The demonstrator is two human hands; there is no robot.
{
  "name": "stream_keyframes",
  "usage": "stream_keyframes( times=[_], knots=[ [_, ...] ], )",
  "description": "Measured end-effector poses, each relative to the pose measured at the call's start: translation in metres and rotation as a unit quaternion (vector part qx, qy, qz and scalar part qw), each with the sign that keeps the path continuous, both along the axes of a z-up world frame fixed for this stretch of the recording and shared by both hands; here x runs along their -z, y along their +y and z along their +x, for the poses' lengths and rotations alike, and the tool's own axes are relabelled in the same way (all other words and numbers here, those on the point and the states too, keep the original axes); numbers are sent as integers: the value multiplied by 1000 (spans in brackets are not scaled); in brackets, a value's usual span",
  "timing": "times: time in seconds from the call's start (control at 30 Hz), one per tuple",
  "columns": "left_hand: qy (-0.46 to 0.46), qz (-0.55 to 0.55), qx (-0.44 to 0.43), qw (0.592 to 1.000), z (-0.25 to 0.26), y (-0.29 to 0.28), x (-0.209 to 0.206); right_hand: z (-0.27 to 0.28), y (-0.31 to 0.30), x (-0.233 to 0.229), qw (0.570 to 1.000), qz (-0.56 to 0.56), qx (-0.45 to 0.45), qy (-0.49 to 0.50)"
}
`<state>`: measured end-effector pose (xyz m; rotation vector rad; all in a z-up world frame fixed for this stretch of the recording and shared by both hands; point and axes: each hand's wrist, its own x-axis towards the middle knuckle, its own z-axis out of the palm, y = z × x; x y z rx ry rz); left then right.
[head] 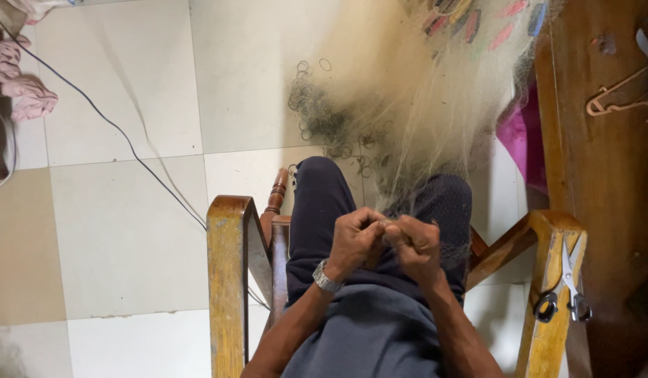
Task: Repairing a fine-mesh fishing net using a shuttle and scissors
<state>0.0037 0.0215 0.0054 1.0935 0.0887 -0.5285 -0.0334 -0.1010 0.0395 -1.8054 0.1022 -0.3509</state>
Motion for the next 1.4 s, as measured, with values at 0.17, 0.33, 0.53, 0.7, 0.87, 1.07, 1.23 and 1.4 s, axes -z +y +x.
stream_keyframes(
  times=[0.17, 0.33, 0.53, 0.7, 0.87, 1.07, 1.23, 1.4],
  knots=[
    [-192, 137, 40, 971, 4, 5, -29, 2, -1, -27, 982, -141, -119, -32],
    [-72, -14, 10, 997, -19, -13, -11, 3, -11, -26, 958, -231, -115, -123],
    [49, -102, 9, 993, -34, -24, 8, -5, -16, -8, 989, -107, -59, -84],
    [-66, -14, -1, 998, -11, -12, 6, -5, -22, -8, 996, 30, -79, 19],
    [-431, 250, 79, 863, 0, -1, -31, -5, -27, -47, 949, 128, -145, 248],
    [-435, 267, 93, 855, 15, -7, -52, -8, -33, -21, 972, -20, -40, 232],
    [-319, 237, 80, 914, -2, -16, -21, -23, -19, -3, 988, -137, 29, 64],
    [-268, 161, 113, 943, -5, -10, -29, -32, -26, -13, 973, -224, -34, -40]
  ],
)
